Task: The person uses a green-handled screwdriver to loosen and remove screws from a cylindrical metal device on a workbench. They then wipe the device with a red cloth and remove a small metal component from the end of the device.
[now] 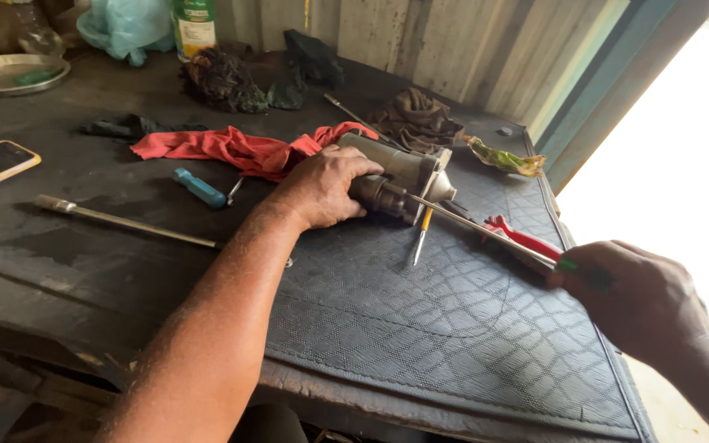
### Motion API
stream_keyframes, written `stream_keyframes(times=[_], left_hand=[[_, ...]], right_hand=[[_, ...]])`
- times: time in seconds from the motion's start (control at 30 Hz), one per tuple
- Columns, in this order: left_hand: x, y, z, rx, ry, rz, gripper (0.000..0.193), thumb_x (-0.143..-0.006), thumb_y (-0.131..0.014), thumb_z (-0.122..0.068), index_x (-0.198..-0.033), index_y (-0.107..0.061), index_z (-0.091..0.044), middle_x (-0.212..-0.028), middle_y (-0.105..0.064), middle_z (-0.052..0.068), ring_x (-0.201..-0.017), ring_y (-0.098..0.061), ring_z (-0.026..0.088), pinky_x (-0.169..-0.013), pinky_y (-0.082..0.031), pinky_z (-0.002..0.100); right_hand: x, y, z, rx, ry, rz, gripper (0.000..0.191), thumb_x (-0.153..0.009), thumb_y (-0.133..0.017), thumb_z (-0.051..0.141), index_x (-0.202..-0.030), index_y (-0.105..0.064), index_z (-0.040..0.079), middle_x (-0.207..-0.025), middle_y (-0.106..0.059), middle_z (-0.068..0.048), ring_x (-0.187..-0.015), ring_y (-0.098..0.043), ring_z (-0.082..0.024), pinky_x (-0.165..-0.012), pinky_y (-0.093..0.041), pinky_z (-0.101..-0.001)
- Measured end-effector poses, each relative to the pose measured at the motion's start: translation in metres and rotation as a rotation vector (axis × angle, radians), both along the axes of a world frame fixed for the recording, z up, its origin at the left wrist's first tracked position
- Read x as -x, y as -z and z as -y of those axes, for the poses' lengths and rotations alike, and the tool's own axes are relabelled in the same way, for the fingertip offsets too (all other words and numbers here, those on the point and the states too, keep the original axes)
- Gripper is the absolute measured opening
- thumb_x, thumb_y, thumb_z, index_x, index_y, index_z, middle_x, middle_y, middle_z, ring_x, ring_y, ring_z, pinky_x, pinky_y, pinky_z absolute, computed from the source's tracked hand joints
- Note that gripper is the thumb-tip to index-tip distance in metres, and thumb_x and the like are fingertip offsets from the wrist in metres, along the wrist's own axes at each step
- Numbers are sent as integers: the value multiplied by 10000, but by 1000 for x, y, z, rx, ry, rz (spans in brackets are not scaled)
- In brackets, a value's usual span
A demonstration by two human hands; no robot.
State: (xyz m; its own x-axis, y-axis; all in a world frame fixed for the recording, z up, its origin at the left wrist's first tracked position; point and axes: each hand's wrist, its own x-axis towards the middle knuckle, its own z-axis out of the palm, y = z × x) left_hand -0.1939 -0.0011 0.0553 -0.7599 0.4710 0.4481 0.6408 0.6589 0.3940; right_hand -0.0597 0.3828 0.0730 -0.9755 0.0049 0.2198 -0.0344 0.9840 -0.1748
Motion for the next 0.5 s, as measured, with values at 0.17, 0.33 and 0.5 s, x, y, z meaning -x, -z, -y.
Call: stream_keyframes(times=[0.17,0.33,0.5], left_hand=[[1,1,-1,-18,24,-19,613,-603,-881,-104,-1192,-709,-114,-1188,-695,59,-1186,-631,271,-1025,-499,377],[1,0,-1,-11,24,-42,614,-596,-884,-109,-1186,-713,-110,-1194,-690,70,-1177,-628,285,-1018,-496,384],[2,1,-3,3,1,-18,615,-606,-883,-136,-1196,-708,-117,-1212,-686,63,-1185,-623,281,-1009,-493,387]], right_hand=[[7,-10,13,65,73,274,408,-962,-621,514,-1206,-735,207,-876,-792,-39,-785,-720,-174,-716,-582,-374],[-4,-14,30,15,142,470,344,-1020,-580,480,-1187,-735,221,-788,-700,-107,-662,-673,-222,-638,-585,-410],[-14,-32,41,129,69,313,220,-973,-616,356,-1053,-692,165,-742,-669,-47,-665,-657,-168,-645,-573,-389]])
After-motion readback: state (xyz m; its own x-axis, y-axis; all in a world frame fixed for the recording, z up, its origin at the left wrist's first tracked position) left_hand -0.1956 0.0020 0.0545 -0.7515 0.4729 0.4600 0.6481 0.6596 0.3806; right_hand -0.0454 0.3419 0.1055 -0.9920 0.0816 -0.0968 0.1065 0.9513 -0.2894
